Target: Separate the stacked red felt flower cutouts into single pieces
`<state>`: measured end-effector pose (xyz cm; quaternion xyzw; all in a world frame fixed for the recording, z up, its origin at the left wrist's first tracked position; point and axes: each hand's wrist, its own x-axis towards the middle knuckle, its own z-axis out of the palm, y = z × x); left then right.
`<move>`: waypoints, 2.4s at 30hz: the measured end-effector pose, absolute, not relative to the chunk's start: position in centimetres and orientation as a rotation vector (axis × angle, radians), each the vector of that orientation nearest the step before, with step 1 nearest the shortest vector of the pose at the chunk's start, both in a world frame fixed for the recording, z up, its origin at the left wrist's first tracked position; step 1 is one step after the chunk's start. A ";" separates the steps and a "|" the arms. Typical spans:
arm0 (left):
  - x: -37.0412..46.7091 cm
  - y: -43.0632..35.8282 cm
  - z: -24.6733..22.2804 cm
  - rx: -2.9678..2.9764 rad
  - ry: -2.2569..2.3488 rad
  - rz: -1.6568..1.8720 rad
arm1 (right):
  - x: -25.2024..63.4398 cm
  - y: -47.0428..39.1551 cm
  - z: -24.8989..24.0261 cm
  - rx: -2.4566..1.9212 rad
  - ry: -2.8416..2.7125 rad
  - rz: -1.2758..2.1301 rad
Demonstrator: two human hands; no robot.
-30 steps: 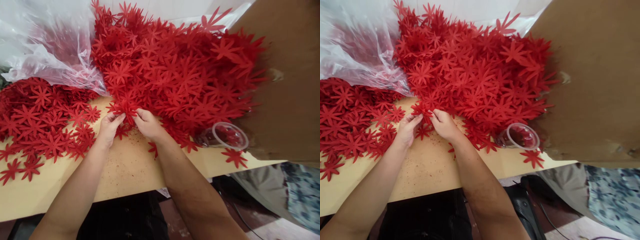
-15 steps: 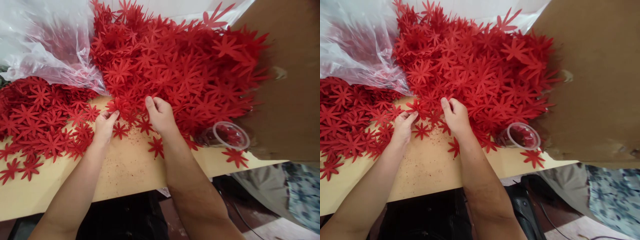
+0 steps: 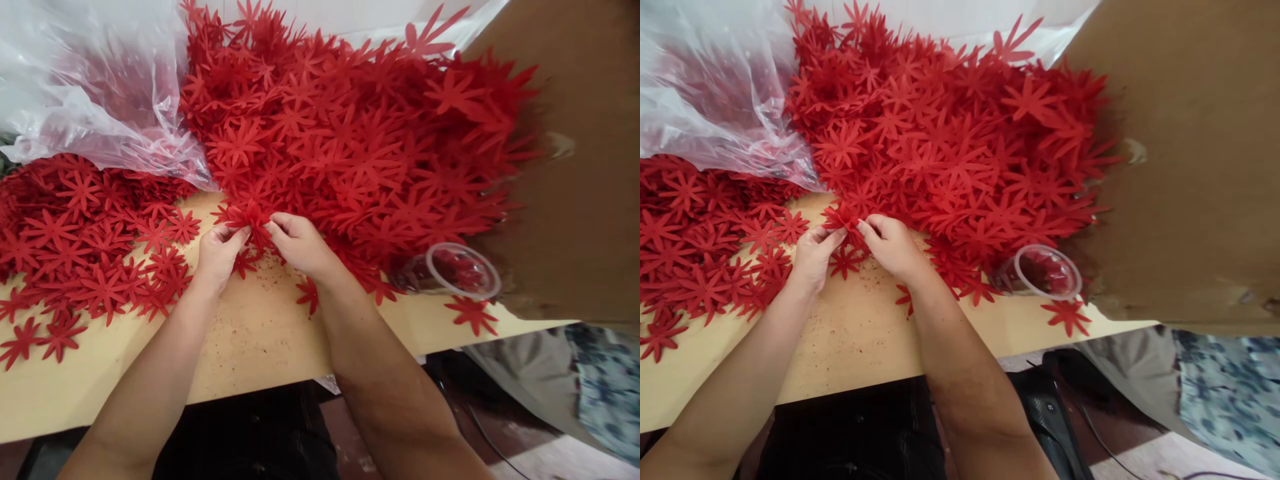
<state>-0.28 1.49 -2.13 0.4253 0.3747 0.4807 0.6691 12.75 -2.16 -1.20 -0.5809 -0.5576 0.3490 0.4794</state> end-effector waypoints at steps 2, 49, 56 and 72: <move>-0.5 1.7 -2.3 0.921 0.853 1.134 | 13.2 -2.3 -1.0 -1.440 -1.305 0.810; -1.4 2.8 -1.9 0.531 0.819 1.168 | 14.3 -2.3 -1.3 -1.656 -1.416 -0.010; -1.2 2.6 -1.9 0.726 0.778 1.143 | 12.4 -2.9 -0.9 -1.547 -1.590 -0.165; -0.4 1.1 -2.1 1.386 0.875 1.023 | 11.0 -2.0 -1.3 -1.171 -1.107 0.897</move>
